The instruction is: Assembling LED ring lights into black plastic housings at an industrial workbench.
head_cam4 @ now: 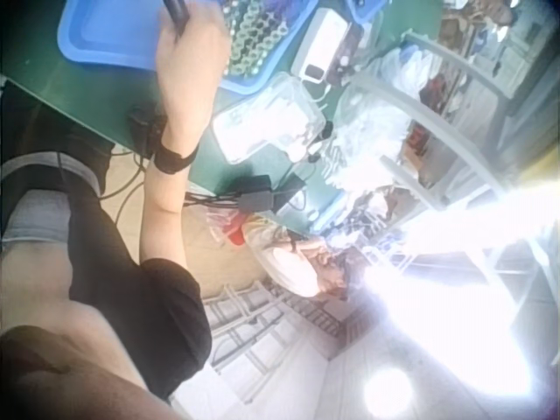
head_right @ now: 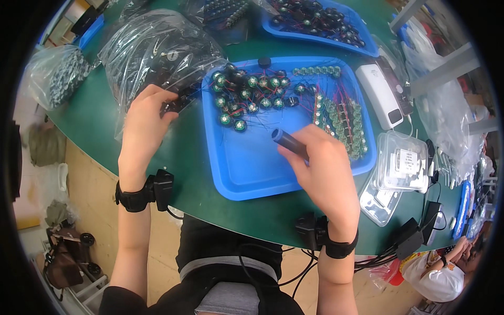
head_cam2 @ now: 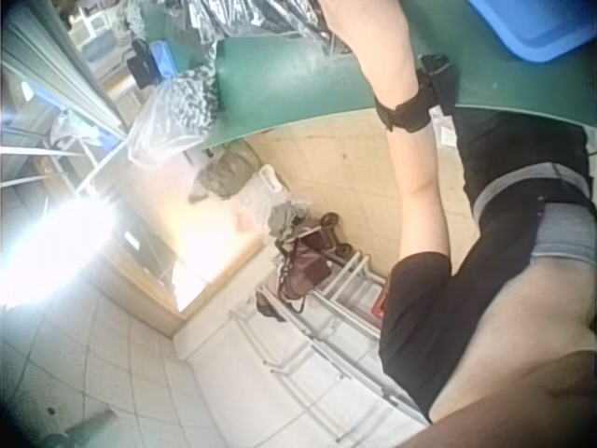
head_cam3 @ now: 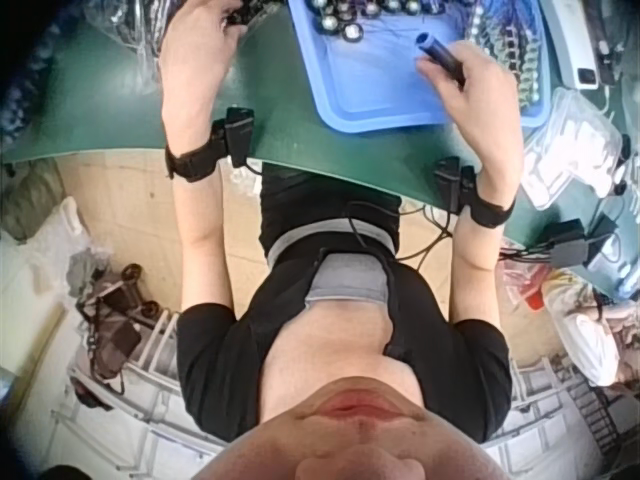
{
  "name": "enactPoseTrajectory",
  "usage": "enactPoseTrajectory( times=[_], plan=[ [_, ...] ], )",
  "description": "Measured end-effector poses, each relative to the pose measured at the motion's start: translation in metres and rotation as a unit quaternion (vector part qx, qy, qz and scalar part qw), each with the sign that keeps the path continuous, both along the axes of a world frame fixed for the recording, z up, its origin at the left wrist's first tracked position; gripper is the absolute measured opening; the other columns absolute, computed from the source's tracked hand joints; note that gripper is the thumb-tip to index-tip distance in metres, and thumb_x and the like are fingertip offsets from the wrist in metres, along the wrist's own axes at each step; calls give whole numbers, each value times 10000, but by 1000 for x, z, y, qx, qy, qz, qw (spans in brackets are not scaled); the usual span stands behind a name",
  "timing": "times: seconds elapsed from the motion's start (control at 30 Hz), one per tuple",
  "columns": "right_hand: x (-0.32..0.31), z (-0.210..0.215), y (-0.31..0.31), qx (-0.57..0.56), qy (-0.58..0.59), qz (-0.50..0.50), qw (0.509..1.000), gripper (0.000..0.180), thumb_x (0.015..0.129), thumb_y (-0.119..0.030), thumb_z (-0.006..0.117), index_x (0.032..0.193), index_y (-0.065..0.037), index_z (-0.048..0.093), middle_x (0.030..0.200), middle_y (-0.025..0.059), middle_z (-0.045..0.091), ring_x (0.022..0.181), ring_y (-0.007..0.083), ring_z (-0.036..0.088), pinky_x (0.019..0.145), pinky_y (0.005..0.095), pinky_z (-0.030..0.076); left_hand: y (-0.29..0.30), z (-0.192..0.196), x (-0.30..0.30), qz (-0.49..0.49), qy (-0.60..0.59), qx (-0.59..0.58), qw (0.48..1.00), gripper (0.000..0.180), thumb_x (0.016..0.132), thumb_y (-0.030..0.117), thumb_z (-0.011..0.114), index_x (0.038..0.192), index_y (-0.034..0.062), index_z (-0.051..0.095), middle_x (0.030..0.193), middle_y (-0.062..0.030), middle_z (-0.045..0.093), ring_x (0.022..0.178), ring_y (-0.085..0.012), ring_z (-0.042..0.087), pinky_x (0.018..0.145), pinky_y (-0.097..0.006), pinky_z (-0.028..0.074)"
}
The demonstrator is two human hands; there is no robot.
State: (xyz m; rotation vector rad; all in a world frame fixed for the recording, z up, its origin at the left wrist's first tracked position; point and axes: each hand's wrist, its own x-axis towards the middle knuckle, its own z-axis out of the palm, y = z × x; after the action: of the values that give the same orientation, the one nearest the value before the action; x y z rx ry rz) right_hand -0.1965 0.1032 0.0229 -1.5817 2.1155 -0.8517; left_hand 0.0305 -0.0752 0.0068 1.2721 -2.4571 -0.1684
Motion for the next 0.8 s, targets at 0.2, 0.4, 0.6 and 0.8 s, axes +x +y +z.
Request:
enactPoseTrajectory(
  times=[0.2,0.4,0.6,0.8],
  plan=[
    [3,8,1,6,-48,41,998,107,795,-21,709,893,-15,667,670,73,611,579,151,560,540,266,408,-5,-6,-9,-20,-38,-23,999,179,729,45,730,901,27,680,940,-68,610,919,-265,602,782,-381,507],
    [6,7,-1,-27,-94,29,995,183,776,14,693,950,-40,680,802,107,691,641,212,666,563,279,475,5,-4,-5,-49,82,10,995,153,754,-5,701,889,17,635,957,-84,631,885,-262,623,754,-356,522],
    [12,12,1,-77,-191,17,978,216,808,27,688,1016,-28,680,839,58,698,779,108,681,605,210,478,55,28,-25,-90,286,125,946,214,766,-83,679,967,-34,623,1007,-95,689,886,-165,677,799,-268,534],
    [21,2,-1,-175,-460,18,871,228,839,35,691,1047,73,603,893,124,708,871,176,691,744,237,541,86,28,-37,-192,372,226,880,314,733,-134,700,1036,-60,660,1046,-133,643,867,-170,650,761,-266,557]
  ],
)
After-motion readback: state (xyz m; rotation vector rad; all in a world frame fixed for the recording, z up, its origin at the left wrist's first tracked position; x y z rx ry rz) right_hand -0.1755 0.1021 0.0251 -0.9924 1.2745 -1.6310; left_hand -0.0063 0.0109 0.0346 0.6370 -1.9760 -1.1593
